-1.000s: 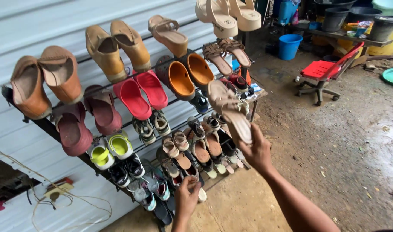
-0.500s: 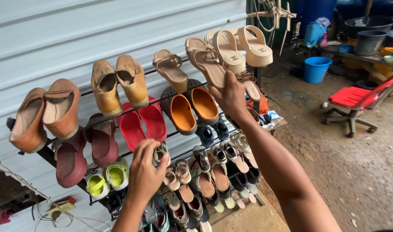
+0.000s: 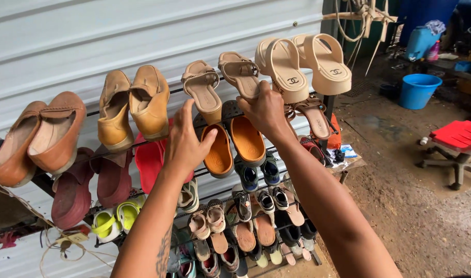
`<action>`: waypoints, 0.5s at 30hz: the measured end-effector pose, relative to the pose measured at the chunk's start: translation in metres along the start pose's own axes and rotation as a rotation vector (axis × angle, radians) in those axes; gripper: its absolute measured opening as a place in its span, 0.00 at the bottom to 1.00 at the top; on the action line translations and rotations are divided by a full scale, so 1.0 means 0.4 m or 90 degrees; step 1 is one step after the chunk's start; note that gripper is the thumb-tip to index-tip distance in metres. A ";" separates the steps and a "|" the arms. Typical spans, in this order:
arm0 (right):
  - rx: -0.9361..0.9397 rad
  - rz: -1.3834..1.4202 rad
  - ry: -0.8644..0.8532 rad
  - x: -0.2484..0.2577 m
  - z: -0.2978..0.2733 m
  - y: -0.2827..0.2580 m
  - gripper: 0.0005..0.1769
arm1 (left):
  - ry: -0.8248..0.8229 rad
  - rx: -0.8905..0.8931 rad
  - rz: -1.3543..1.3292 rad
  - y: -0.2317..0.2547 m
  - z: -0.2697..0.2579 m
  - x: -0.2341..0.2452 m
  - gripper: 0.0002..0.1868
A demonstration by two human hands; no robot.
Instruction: Organizing various shoes and sandals on a multi-tiered shoe rack.
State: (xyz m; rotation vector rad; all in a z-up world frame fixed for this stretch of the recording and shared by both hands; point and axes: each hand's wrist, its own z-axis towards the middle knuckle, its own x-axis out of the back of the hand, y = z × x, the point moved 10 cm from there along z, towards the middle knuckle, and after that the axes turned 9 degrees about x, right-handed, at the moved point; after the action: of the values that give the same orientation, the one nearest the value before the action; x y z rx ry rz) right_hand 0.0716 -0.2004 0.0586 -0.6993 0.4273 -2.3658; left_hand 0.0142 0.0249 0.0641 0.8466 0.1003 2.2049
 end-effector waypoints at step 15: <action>0.071 0.018 -0.023 -0.027 0.014 -0.021 0.31 | 0.022 0.017 -0.094 -0.086 0.047 -0.111 0.51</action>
State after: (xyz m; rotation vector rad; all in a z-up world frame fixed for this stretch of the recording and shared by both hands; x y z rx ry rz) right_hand 0.0780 -0.1879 0.0629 -0.6790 0.2845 -2.3271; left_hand 0.0691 0.0158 0.0435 0.7901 0.2035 2.0846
